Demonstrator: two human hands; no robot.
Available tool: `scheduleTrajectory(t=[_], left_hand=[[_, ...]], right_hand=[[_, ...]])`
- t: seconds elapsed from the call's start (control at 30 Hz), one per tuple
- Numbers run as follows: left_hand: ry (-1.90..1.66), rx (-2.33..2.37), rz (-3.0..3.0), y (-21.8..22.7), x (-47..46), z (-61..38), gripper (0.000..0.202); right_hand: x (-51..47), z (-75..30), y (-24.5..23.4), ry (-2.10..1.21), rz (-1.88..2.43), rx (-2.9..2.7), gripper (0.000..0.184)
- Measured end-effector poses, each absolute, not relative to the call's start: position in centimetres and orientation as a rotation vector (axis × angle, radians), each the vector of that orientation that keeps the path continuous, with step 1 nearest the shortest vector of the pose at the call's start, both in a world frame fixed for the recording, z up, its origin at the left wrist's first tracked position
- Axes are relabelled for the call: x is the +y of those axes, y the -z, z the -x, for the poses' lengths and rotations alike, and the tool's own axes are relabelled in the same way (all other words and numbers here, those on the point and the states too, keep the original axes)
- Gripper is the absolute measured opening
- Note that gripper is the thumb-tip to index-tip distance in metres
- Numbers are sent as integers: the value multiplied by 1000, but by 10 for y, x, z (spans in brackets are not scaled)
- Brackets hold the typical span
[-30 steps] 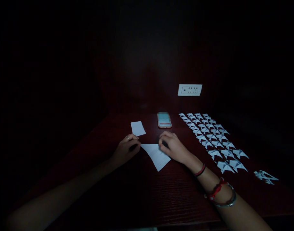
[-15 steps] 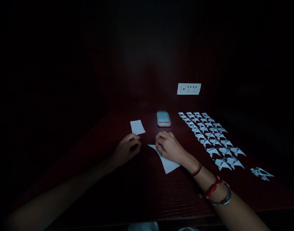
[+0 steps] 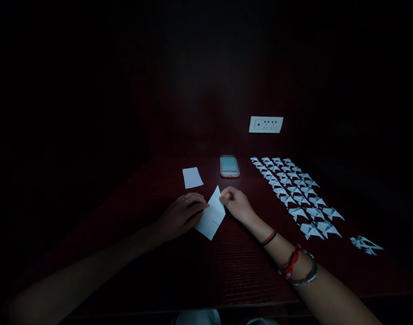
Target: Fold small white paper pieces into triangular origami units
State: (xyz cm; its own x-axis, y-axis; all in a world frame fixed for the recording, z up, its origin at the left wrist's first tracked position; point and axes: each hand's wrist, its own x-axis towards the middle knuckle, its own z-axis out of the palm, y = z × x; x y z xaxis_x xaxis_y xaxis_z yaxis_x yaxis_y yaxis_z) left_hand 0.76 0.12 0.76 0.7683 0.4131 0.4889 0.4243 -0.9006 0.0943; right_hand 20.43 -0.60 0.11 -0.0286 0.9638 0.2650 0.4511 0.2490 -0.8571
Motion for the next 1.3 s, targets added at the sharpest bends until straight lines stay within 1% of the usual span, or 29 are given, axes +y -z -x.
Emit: scheduleTrajectory(t=[0.1,0.13,0.23,0.3,0.43,0.53,0.67,0.77,0.97,1.07,1.23,1.3], left_hand=[[625,-551,2968,0,0,-9,33],[577,-533,2975,4,1,-9,35],[497,-560,2998,14,5,-6,33],[487,-580,3010,16,9,-4,32],[427,-577,3022,15,13,3,44],[393,-599,3018,14,14,5,51],[420,-607,3021,16,17,4,52],[447,-601,3025,18,20,4,49],[477,-578,3041,18,21,3,41],[468,-609,3039,18,20,2,45],[438,-597,3040,21,19,1,59],[422,-584,3050,23,20,1,61]], right_hand=[[-5,-206,1,-679,1352,-1735,4],[-4,-207,2,-674,1352,-1767,5],[-1,-211,3,-660,1346,-1830,24],[1,-214,4,-637,1319,-1904,31],[2,-218,1,-528,1256,-2088,20],[-3,-218,-4,-450,1174,-2196,21],[-8,-217,-11,-325,1024,-2386,23],[-8,-218,-11,-249,943,-2496,24],[-7,-221,-10,-256,887,-2601,25],[-8,-222,-11,-246,879,-2622,25],[-7,-222,-11,-238,856,-2635,25],[-7,-222,-11,-244,856,-2639,26]])
